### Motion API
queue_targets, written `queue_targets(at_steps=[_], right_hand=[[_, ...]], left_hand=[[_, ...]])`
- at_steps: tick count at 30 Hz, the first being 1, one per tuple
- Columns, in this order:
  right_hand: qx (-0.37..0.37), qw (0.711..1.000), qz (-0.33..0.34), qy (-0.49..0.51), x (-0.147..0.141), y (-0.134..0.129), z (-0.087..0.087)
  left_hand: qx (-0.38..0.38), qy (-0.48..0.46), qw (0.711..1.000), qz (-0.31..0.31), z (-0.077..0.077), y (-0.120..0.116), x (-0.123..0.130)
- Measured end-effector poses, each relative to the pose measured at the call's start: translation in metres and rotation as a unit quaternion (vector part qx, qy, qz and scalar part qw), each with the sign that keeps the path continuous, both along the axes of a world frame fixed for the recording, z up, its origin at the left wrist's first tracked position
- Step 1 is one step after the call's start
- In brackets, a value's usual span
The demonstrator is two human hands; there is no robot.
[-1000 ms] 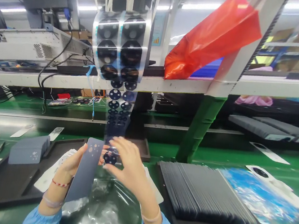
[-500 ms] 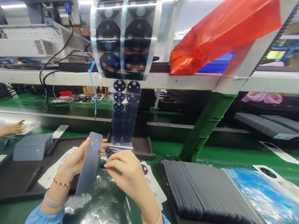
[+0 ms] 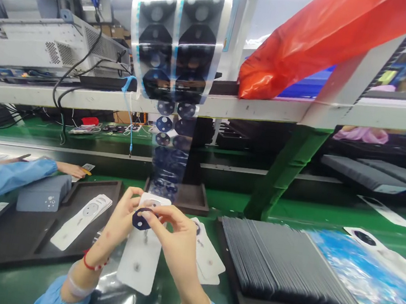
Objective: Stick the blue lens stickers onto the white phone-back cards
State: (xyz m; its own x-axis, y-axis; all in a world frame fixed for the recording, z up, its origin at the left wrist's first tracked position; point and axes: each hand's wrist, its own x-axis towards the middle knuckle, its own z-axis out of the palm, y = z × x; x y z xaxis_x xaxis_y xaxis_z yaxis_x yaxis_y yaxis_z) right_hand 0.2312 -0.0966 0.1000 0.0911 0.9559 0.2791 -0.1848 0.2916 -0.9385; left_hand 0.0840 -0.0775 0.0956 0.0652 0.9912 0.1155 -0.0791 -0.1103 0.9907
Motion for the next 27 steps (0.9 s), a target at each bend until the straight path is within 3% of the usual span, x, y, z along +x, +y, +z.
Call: queue_targets(at_steps=[8, 15, 27], right_hand=[[-0.036, 0.998, -0.054, 0.001, 0.005, 0.004, -0.002], [-0.016, 0.997, -0.074, 0.025, 0.006, 0.001, 0.002], [-0.020, 0.995, -0.094, 0.012, 0.010, -0.006, 0.009]], left_hand=[[0.029, -0.036, 0.996, 0.078, 0.010, -0.018, 0.007], [0.027, -0.031, 0.997, 0.061, 0.017, -0.035, 0.014], [0.021, -0.079, 0.996, 0.046, 0.019, -0.044, 0.018]])
